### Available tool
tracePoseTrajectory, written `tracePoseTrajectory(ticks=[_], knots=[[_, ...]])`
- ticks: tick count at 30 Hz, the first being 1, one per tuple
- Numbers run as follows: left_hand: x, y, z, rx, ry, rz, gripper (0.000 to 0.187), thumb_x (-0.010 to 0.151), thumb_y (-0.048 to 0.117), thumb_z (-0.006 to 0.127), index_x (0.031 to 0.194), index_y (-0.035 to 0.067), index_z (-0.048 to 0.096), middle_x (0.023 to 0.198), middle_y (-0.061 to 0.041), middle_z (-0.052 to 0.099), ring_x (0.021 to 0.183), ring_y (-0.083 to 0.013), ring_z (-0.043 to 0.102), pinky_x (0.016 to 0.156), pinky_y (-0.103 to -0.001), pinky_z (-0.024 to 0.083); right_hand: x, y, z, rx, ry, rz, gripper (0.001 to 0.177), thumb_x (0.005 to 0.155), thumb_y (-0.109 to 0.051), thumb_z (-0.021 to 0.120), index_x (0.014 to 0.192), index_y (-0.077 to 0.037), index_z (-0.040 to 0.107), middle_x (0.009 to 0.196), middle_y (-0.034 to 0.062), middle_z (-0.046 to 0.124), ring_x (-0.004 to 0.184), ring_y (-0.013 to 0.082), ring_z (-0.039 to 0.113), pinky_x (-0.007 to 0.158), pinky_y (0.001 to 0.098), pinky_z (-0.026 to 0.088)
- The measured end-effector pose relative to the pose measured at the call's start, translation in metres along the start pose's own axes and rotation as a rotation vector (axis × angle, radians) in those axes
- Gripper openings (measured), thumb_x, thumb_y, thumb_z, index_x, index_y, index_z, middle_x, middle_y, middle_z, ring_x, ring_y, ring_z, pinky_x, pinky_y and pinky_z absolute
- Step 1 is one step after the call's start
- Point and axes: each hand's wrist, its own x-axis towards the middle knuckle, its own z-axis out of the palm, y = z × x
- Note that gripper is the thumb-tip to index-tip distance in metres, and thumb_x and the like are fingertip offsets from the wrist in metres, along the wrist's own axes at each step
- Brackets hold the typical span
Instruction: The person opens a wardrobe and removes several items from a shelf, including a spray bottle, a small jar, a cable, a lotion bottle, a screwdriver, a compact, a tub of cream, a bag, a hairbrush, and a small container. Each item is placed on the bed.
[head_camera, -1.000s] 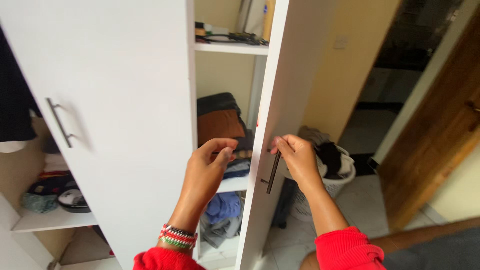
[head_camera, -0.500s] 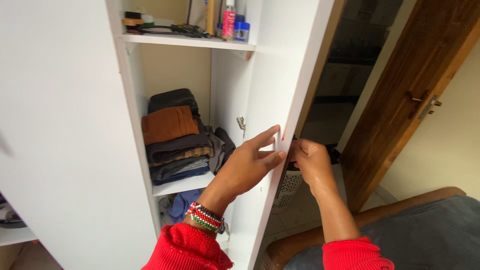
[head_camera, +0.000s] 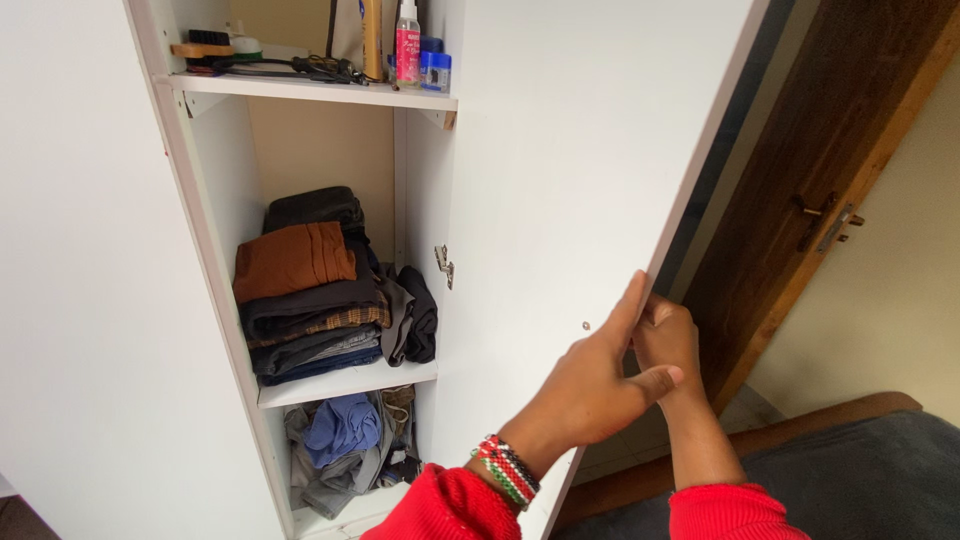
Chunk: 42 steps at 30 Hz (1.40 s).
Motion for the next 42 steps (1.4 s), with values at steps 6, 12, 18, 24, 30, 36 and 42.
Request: tracePoseTrajectory(ticks=[6, 12, 18, 24, 30, 36, 42], knots=[[0.012, 0.005, 0.005, 0.061, -0.067, -0.081, 0.108, 0.084, 0.038, 0.071, 0.167, 0.005, 0.009, 0.141, -0.039, 0.052, 0.138, -0.0474, 0.047, 0.116, -0.043, 0.035, 0.007, 0.016, -0.001, -0.095, -0.022, -0.098, 0.03, 0.094, -0.019, 0.071, 0.076, 0.004, 0.064, 0.069, 0.0121, 0.067, 0.063, 0.0185, 0.06, 0.058, 0.0356, 0.047], [-0.003, -0.006, -0.015, -0.025, -0.127, -0.074, 0.11, 0.081, 0.048, 0.071, 0.163, 0.002, 0.014, 0.155, -0.035, 0.037, 0.147, -0.043, 0.036, 0.117, -0.042, 0.032, -0.005, -0.011, -0.004, 0.021, 0.262, -0.204, 0.017, 0.092, -0.004, 0.059, 0.105, -0.009, 0.069, 0.099, 0.0055, 0.067, 0.087, 0.014, 0.065, 0.078, 0.0321, 0.051], [-0.063, -0.025, -0.118, 0.436, -0.196, -0.403, 0.102, 0.084, 0.065, 0.064, 0.161, 0.014, 0.02, 0.167, -0.025, 0.004, 0.156, -0.0387, -0.006, 0.121, -0.057, 0.011, -0.054, -0.075, -0.007, 0.103, 0.255, -0.383, 0.016, 0.104, -0.014, 0.058, 0.117, -0.007, 0.064, 0.116, 0.0127, 0.067, 0.098, 0.0172, 0.069, 0.086, 0.0349, 0.058], [-0.132, -0.004, -0.241, 0.659, 0.182, -0.671, 0.08, 0.084, 0.06, 0.064, 0.152, 0.023, 0.043, 0.167, -0.014, 0.016, 0.158, -0.0336, 0.0, 0.124, -0.056, 0.014, -0.088, -0.136, 0.062, -0.336, -0.2, -0.183, 0.028, 0.094, -0.036, 0.064, 0.117, -0.023, 0.068, 0.129, 0.0017, 0.062, 0.107, 0.016, 0.063, 0.09, 0.0417, 0.053], [-0.185, 0.013, -0.326, 0.784, 0.304, -0.682, 0.074, 0.085, 0.057, 0.065, 0.148, 0.021, 0.049, 0.165, -0.015, 0.024, 0.158, -0.0364, 0.002, 0.122, -0.058, 0.017, -0.103, -0.181, 0.124, -0.437, -0.373, -0.309, 0.037, 0.09, -0.045, 0.065, 0.121, -0.025, 0.068, 0.132, 0.0063, 0.056, 0.107, 0.0255, 0.064, 0.094, 0.0437, 0.054], [-0.212, 0.012, -0.384, 1.06, 0.211, -0.66, 0.077, 0.088, 0.057, 0.065, 0.151, 0.019, 0.043, 0.163, -0.023, 0.019, 0.155, -0.0426, 0.0, 0.123, -0.057, 0.015, -0.108, -0.221, 0.167, -0.499, -0.44, -0.383, 0.039, 0.091, -0.046, 0.065, 0.122, -0.022, 0.069, 0.139, 0.0092, 0.053, 0.126, 0.028, 0.053, 0.101, 0.0466, 0.051], [-0.202, 0.024, -0.418, 1.141, 0.2, -0.553, 0.08, 0.089, 0.053, 0.064, 0.156, 0.018, 0.038, 0.162, -0.026, 0.014, 0.153, -0.0435, -0.007, 0.121, -0.058, 0.008, -0.097, -0.259, 0.188, -0.615, -0.414, -0.464, 0.04, 0.089, -0.048, 0.064, 0.123, -0.025, 0.066, 0.143, 0.0089, 0.048, 0.134, 0.0256, 0.05, 0.104, 0.0468, 0.049]])
